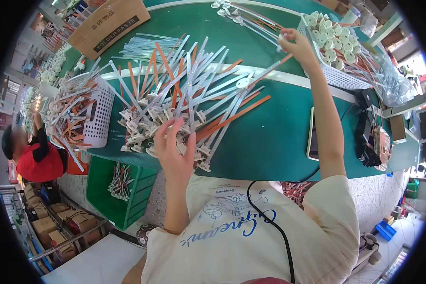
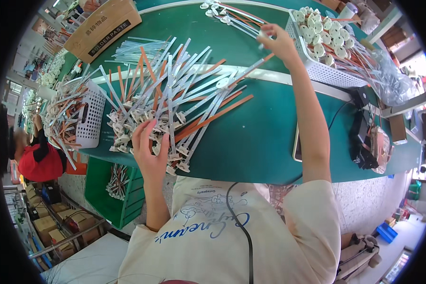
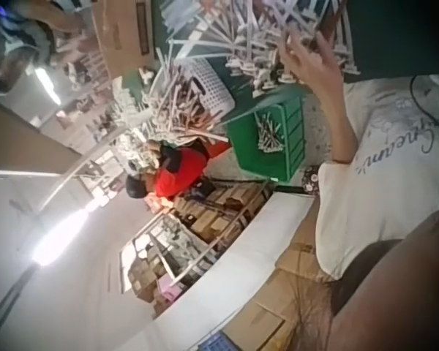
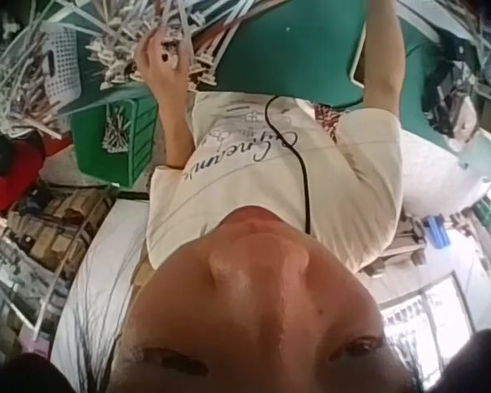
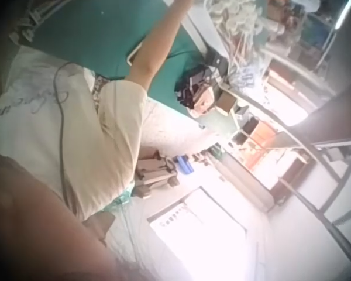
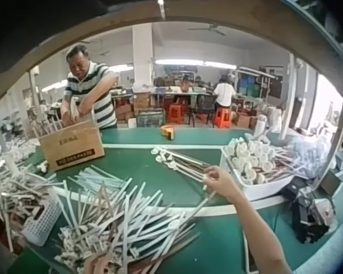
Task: The recorder is assembling small white plastic components by inserting orange tubes into them using a metal tool.
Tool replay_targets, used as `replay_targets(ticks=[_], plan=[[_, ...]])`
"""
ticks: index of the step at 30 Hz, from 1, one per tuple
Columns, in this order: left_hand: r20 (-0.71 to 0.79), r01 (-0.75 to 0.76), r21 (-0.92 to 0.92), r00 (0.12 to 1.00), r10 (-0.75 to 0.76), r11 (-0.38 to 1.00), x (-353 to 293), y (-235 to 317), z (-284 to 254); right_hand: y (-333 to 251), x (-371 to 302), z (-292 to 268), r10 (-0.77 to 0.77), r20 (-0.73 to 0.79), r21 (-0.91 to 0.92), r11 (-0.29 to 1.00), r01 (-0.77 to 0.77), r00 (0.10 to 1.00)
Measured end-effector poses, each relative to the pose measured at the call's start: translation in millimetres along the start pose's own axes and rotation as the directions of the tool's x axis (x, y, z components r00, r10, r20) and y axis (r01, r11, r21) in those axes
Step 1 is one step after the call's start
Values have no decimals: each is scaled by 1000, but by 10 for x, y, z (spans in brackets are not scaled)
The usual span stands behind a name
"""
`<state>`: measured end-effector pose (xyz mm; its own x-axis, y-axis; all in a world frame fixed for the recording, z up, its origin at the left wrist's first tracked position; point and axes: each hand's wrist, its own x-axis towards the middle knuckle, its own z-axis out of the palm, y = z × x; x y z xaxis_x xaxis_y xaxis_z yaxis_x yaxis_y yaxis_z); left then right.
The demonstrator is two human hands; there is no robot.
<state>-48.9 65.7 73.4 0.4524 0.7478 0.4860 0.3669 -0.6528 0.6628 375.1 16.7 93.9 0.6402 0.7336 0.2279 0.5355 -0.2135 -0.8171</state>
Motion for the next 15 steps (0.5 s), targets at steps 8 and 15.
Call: replay_targets(ticks=[8,15], plan=[[158,-61,-314,981,116,947,-1,294,302,-979,-341,-279,-197,-274,413,860,300,942],[751,753,-657,651,109,35,-151,572,520,-1233,-1595,63,-512,65,614,697,370,857]])
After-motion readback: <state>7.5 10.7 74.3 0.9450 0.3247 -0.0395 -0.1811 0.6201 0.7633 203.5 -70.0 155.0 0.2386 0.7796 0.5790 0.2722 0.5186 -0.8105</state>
